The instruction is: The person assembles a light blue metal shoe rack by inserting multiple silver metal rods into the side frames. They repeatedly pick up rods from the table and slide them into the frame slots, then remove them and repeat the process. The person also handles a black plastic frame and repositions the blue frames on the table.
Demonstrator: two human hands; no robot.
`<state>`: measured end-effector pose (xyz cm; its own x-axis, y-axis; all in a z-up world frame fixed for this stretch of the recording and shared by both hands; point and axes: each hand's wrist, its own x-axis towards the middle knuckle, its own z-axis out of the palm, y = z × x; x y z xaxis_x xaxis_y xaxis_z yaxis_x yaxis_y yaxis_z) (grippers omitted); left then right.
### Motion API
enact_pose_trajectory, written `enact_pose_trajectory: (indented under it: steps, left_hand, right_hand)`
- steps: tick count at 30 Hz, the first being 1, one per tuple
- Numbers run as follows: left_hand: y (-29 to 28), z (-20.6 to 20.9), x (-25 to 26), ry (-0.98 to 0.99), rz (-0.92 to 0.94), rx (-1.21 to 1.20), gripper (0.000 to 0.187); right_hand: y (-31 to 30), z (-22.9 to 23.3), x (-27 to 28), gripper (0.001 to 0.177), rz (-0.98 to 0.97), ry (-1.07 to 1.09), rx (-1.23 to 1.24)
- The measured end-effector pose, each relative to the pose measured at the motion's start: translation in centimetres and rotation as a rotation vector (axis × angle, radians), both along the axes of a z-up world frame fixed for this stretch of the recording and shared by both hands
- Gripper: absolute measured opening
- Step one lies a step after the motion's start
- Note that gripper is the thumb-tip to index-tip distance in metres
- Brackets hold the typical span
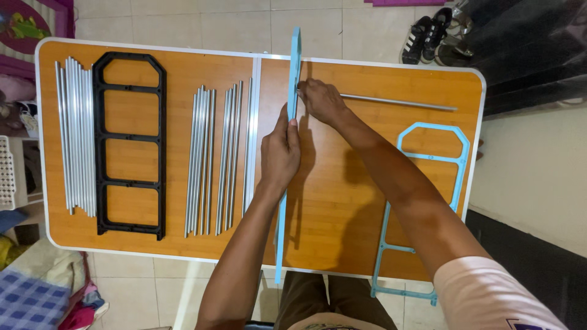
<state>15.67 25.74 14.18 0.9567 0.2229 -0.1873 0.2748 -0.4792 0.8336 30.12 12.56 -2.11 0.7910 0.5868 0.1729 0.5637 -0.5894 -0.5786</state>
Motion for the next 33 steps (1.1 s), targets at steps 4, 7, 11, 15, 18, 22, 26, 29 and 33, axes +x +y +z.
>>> enact_pose_trajectory:
  steps: [4,7,11,15,18,22,26,29,33]
  left_hand:
    - [-0.1,-0.1,0.0,0.031,-0.002,0.010,0.048]
    - [0.0,-0.4,-0.1,0.117,0.006,0.017,0.049]
    - [0.0,-0.6,-0.3,0.059,0.004,0.038,0.049]
    - [0.3,-0.4,-0.4,0.011,-0.001,0.053,0.048]
    - [0.7,-0.2,-0.7,0.045,0.034,0.015,0.049]
    - [1.2,-0.1,-0.7,0.083,0.042,0.068,0.048]
    - [1.7,-0.2,-1.1,0.017,0.055,0.086,0.046]
    - [2.3,-0.4,-1.7,-0.161,0.038,0.119,0.042]
    - [3.2,-0.1,-2.4,-0.142,0.050,0.204,0.040]
  right_hand:
    - [-0.3,-1.0,-0.2,0.021,0.012,-0.043,-0.049]
    - [-0.3,-1.8,0.0,0.022,0.013,-0.045,-0.081]
    - [-0.2,-2.2,-0.1,0.024,0.000,-0.092,-0.124]
    - [0.0,-2.3,-0.2,0.021,-0.036,-0.095,-0.033]
    - [0.3,-2.4,-0.6,0.019,-0.052,-0.114,-0.029]
    - [0.0,-2.5,-1.5,0.019,-0.053,-0.239,-0.079]
    - [0.1,-2.5,-1.8,0.023,-0.064,-0.314,-0.071]
    - [0.3,-2.1,-2.1,0.025,-0.076,-0.243,-0.088]
    - [-0.6,-0.4,-3.4,0.041,-0.148,-0.278,-0.054]
